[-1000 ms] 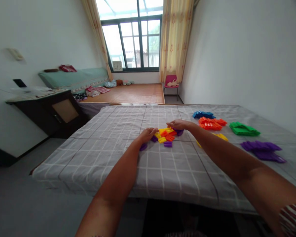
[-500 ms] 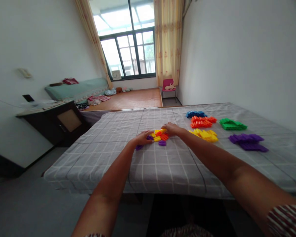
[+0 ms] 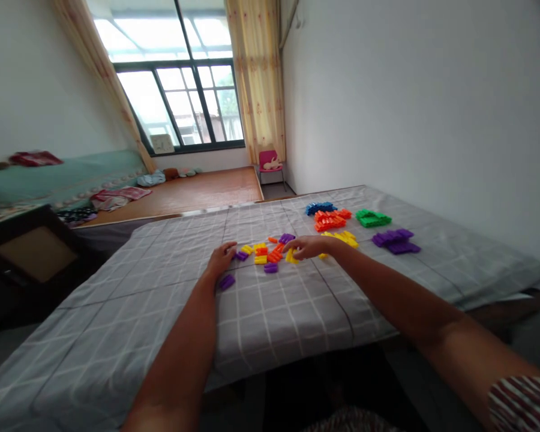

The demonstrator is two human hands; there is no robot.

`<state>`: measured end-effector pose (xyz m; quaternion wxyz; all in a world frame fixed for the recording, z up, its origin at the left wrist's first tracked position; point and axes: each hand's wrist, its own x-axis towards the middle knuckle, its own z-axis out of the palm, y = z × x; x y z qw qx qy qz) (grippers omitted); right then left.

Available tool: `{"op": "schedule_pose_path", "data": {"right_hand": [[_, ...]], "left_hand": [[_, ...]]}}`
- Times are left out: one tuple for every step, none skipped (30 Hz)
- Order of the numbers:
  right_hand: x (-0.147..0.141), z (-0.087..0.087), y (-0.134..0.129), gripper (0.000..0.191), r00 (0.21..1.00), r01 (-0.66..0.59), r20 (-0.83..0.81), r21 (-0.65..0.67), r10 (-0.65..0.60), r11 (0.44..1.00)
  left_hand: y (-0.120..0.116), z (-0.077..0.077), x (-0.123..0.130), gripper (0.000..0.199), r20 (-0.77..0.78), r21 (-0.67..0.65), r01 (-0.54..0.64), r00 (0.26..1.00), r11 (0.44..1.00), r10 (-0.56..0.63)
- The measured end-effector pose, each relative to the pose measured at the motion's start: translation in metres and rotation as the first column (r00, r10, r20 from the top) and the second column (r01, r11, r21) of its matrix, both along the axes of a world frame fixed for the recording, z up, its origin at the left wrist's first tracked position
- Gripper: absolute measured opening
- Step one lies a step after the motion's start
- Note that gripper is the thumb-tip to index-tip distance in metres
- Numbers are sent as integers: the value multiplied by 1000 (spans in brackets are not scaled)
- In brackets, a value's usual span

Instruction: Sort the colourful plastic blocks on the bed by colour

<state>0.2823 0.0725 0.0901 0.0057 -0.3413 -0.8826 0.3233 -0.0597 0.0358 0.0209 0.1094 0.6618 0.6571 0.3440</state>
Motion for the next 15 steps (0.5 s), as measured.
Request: {"op": "schedule_pose_path", "data": {"right_hand": [[4,1,-4,47,999,-6,42,-1,6,1000],[7,1,-7,46,997,2,75,21,-3,1000],[8,0,-10,44,995,17,97,59,-23,998],[8,-2,-13,40,993,39,107,108,-50,993],[7,-4,-16,35,991,67,106,162,-84,985],[5,-7,-19,30,988,95,97,213,-118,972],[4,-10,-22,26,986,124,79,254,-149,959],[3,-13,-25,24,984,146,62,280,-170,949],[2,-16,-29,25,982,160,46,290,-181,944],[2,-19,-33,29,982,167,31,292,-184,942],[1,-22,-37,34,984,166,14,292,-178,942],[2,-24,-41,39,986,162,-3,292,-169,943],[2,-26,-44,43,986,162,-23,293,-162,942],[3,-27,-47,45,987,160,-47,295,-153,942],[6,-28,-48,46,987,155,-76,299,-138,942]], "left_hand": [[0,0,-2,43,5,-8,2,1000,1000,-2],[0,1,-2,43,8,-12,3,1000,1000,-3],[0,2,-3,43,9,-15,4,1000,1000,-3],[1,2,-2,43,9,-17,3,1000,1000,-3],[1,3,-1,43,7,-20,4,1000,1000,-4],[0,4,0,42,5,-21,5,1000,1000,-5],[0,5,1,41,3,-19,5,1000,1000,-5],[0,6,1,40,2,-16,4,1000,1000,-4],[-1,6,2,39,0,-14,2,1000,1000,-2],[-2,7,2,38,-2,-12,-4,1000,1000,4],[-3,8,2,38,-4,-14,-13,1000,1000,13],[-5,8,3,38,-6,-17,-22,1000,1000,21],[-6,9,3,39,-8,-22,-28,1000,999,28],[-7,9,3,40,-8,-27,-32,999,999,31],[-8,9,3,41,-7,-28,-32,999,999,31]]}}
